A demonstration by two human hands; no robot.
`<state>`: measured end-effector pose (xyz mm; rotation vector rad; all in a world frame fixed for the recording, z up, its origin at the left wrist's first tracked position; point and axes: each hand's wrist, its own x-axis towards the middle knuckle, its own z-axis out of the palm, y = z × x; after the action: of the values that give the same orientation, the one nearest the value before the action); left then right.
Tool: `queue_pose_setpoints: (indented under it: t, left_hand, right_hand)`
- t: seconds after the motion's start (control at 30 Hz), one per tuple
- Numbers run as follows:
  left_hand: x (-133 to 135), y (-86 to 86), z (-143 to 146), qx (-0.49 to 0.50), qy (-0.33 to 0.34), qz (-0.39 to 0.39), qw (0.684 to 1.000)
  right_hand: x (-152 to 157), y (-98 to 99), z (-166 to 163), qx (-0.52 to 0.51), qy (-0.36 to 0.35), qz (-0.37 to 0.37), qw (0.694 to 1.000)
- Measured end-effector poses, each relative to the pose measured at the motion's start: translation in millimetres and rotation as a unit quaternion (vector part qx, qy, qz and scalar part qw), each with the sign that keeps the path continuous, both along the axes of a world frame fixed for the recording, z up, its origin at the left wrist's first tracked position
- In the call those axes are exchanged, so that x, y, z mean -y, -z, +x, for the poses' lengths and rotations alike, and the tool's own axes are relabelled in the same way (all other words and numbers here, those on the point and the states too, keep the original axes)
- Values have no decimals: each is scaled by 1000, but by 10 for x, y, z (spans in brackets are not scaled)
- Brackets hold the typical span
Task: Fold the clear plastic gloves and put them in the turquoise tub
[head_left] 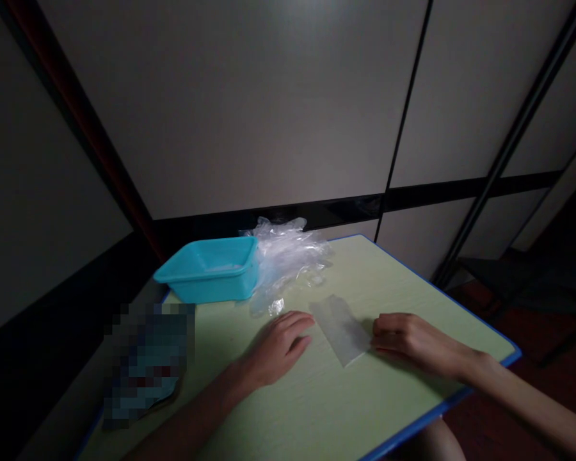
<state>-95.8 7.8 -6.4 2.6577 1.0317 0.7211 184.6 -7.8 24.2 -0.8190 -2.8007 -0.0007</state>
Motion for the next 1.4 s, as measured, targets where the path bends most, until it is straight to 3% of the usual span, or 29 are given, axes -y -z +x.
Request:
queue_pose_setpoints:
  t: [0.17, 0.37, 0.57, 0.8, 1.0, 1.2, 1.4]
  left_hand:
    - [21, -16, 44, -22, 23, 11, 999]
    - [39, 3, 43, -24, 9, 37, 999]
    - [44, 43, 83, 31, 26, 47, 998]
    - [120, 24, 168, -15, 39, -47, 998]
    - [91, 12, 185, 40, 13, -111, 993]
    - [-16, -14, 353, 121, -65, -215, 967]
    - [-122, 93, 418, 268, -112, -314, 904]
  right_hand:
    - [34, 137, -56, 96, -1, 175, 980]
    - [24, 176, -144, 119, 2, 196, 973]
    - [81, 139, -197, 70, 3, 122, 990]
    - [140, 132, -238, 18, -16, -10, 1000]
    - [71, 170, -198, -58, 58, -99, 992]
    - [-169, 125, -278, -204, 140, -191, 950]
    - [-448, 268, -387, -332, 217, -324, 859]
